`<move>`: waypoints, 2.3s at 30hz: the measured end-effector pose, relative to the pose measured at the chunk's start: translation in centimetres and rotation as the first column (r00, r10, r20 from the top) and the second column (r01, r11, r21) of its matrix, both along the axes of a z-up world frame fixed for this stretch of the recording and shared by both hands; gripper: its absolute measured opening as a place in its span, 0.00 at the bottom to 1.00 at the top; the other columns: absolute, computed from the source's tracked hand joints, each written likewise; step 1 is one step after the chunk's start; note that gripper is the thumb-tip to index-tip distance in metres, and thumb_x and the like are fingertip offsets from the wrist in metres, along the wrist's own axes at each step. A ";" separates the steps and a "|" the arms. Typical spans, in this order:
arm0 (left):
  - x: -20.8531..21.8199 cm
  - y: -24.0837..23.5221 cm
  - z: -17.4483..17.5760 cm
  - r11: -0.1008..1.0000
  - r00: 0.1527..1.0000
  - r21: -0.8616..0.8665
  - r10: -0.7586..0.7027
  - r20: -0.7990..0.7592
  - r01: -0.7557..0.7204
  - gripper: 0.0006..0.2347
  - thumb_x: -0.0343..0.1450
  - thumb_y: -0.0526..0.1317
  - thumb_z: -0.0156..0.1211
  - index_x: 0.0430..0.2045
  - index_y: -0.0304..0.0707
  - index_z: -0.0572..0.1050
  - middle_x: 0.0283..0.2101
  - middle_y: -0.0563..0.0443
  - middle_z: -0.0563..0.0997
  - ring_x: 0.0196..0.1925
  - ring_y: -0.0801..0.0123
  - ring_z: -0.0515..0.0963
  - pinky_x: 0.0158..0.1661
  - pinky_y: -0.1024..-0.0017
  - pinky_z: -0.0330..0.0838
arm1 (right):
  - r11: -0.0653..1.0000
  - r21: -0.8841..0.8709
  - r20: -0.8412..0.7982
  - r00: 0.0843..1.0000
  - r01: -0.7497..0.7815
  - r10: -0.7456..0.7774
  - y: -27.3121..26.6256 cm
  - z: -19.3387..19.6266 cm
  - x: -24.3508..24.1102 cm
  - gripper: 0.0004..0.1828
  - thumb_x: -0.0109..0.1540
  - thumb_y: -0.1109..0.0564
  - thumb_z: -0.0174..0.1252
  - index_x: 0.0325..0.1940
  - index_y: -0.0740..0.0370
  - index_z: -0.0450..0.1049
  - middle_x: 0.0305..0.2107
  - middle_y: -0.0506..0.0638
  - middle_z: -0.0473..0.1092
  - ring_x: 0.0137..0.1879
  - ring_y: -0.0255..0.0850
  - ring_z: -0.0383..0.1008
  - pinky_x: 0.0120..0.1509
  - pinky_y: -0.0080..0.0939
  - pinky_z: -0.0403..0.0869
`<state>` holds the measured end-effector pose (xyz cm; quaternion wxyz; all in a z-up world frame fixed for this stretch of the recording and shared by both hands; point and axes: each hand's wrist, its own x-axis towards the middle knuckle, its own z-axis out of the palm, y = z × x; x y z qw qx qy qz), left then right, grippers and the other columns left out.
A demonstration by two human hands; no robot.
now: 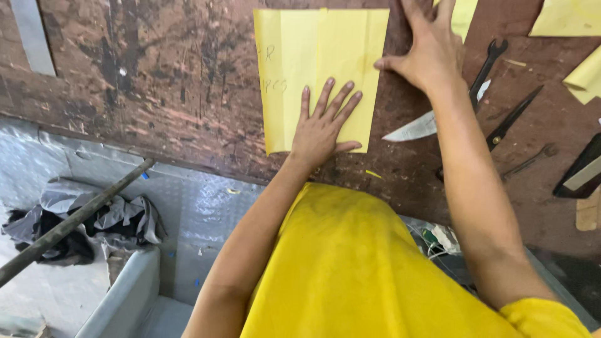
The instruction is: The person folds a yellow fabric piece on a wooden workbench, aligning edges and creasing folds. They smooth the fabric with both hands and adjust its position multiple times.
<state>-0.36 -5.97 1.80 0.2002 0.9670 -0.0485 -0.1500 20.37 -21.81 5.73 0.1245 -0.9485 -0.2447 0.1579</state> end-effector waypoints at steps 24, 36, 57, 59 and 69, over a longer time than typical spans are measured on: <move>-0.8 0.2 0.7 0.981 0.981 -0.177 0.114 0.160 -0.085 0.41 0.65 0.66 0.60 0.73 0.55 0.54 0.76 0.53 0.53 0.80 0.53 0.45 0.73 0.36 0.33 | 0.618 0.507 -0.563 0.774 0.601 -0.291 3.8 -2.9 -0.6 0.09 0.61 0.65 0.65 0.39 0.64 0.71 0.25 0.46 0.69 0.22 0.31 0.67 0.24 0.33 0.65; 3.3 11.3 18.4 0.893 0.546 -0.376 0.448 0.708 -0.246 0.41 0.69 0.50 0.77 0.74 0.51 0.54 0.79 0.41 0.48 0.82 0.38 0.42 0.76 0.34 0.31 | 0.631 0.770 0.053 0.996 -0.091 0.079 3.0 19.4 -5.2 0.09 0.62 0.71 0.65 0.46 0.66 0.77 0.33 0.47 0.68 0.36 0.34 0.67 0.39 0.34 0.66; -12.4 7.7 2.1 0.957 0.814 -0.202 0.283 0.508 -0.206 0.10 0.69 0.27 0.63 0.41 0.39 0.79 0.64 0.49 0.74 0.77 0.50 0.61 0.75 0.32 0.38 | 0.804 0.591 -0.087 0.996 0.065 -0.017 -7.9 0.8 -21.5 0.16 0.59 0.72 0.56 0.46 0.63 0.80 0.45 0.56 0.63 0.53 0.48 0.69 0.57 0.43 0.70; -13.3 7.1 0.7 0.962 0.856 -0.201 0.259 0.448 -0.186 0.13 0.67 0.26 0.62 0.44 0.40 0.80 0.66 0.46 0.73 0.76 0.49 0.60 0.73 0.30 0.36 | 0.812 0.579 -0.103 0.995 0.065 -0.006 -8.3 -0.8 -22.5 0.14 0.60 0.72 0.57 0.47 0.63 0.80 0.42 0.56 0.65 0.51 0.48 0.70 0.57 0.44 0.71; -12.0 7.3 2.5 0.971 0.889 -0.206 0.199 0.412 -0.121 0.11 0.71 0.31 0.64 0.47 0.41 0.77 0.65 0.45 0.72 0.76 0.47 0.60 0.72 0.31 0.36 | 0.785 0.554 -0.328 0.940 0.276 -0.099 -7.0 1.7 -21.7 0.10 0.64 0.70 0.60 0.49 0.65 0.79 0.42 0.52 0.67 0.35 0.39 0.71 0.39 0.36 0.71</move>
